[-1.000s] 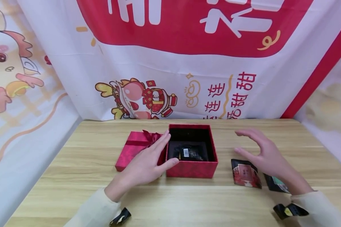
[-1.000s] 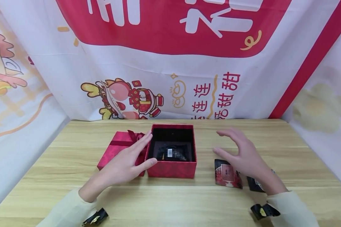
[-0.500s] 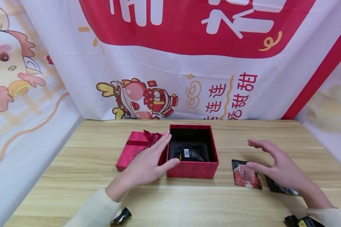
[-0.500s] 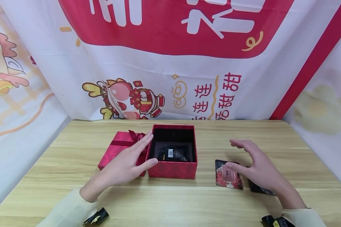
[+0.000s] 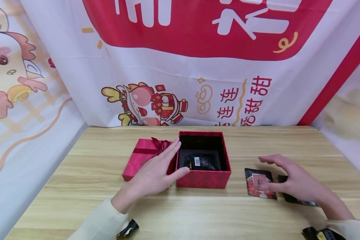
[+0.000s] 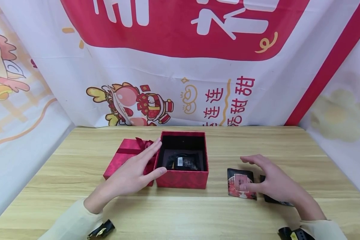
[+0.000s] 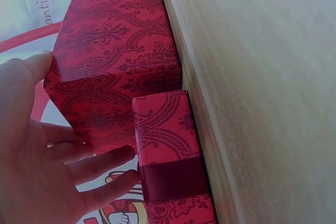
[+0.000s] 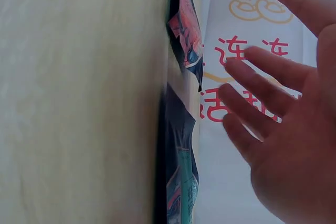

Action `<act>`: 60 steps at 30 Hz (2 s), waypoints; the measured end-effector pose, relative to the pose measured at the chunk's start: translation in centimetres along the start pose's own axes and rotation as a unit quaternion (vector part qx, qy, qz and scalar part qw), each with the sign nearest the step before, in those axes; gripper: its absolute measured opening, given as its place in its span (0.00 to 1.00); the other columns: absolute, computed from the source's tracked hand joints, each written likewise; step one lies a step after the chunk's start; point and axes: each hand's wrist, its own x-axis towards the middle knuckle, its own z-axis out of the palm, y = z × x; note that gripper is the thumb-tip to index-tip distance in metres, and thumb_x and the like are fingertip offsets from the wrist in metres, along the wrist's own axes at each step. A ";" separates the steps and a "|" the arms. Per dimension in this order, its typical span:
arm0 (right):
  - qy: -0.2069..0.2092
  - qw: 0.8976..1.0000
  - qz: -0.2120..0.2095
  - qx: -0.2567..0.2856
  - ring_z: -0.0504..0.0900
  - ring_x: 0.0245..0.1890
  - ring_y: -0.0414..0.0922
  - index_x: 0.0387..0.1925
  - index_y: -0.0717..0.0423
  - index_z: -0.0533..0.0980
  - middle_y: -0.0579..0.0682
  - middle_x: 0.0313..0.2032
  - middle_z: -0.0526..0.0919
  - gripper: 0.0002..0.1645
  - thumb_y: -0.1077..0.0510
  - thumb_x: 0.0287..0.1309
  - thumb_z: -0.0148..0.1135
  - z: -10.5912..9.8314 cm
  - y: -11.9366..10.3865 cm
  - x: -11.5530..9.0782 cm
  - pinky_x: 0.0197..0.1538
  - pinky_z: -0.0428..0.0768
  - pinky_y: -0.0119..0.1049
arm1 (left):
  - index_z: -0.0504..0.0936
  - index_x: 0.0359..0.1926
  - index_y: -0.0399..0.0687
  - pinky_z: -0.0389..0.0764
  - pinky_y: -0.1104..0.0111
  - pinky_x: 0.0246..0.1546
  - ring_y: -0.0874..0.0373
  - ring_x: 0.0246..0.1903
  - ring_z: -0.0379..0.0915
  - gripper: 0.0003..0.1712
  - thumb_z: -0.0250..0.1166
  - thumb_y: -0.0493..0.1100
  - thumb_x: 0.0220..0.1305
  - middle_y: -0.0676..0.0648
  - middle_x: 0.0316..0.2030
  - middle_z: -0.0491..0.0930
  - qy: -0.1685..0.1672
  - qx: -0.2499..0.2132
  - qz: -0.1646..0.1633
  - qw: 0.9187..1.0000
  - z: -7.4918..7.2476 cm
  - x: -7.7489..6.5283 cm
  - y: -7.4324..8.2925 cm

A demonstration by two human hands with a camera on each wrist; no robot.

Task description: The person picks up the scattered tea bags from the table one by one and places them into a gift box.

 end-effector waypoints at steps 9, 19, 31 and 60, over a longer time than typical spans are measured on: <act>-0.030 0.999 -0.020 -0.012 0.70 0.66 0.41 0.71 0.42 0.76 0.49 0.68 0.77 0.53 0.33 0.43 0.85 0.5 0.4 0.0 0.61 0.62 0.17 | 0.46 0.86 0.68 0.71 0.42 0.75 0.51 0.83 0.55 0.52 0.57 0.75 0.72 0.61 0.86 0.42 0.006 -0.004 0.001 1.000 -0.2 -0.2 -0.1; -0.050 0.999 -0.015 -0.008 0.68 0.68 0.53 0.71 0.41 0.75 0.55 0.70 0.71 0.56 0.34 0.38 0.87 0.5 1.2 -0.5 0.59 0.59 0.15 | 0.46 0.86 0.68 0.70 0.44 0.76 0.54 0.84 0.52 0.52 0.56 0.76 0.72 0.63 0.86 0.41 0.001 -0.005 0.002 1.000 0.0 0.1 0.1; -0.061 0.998 -0.006 -0.027 0.68 0.64 0.50 0.70 0.41 0.76 0.51 0.68 0.72 0.55 0.33 0.39 0.87 0.7 1.4 -0.6 0.57 0.68 0.22 | 0.46 0.86 0.68 0.70 0.43 0.76 0.54 0.83 0.53 0.52 0.58 0.74 0.72 0.64 0.86 0.41 -0.006 -0.015 -0.004 1.000 0.1 0.2 0.2; -0.019 0.997 -0.046 -0.062 0.73 0.57 0.39 0.66 0.41 0.79 0.46 0.62 0.76 0.50 0.34 0.41 0.87 1.1 0.8 -0.3 0.57 0.72 0.24 | 0.45 0.86 0.69 0.69 0.45 0.77 0.56 0.84 0.52 0.52 0.54 0.78 0.71 0.65 0.86 0.41 -0.006 -0.007 -0.007 1.000 0.0 -0.1 0.0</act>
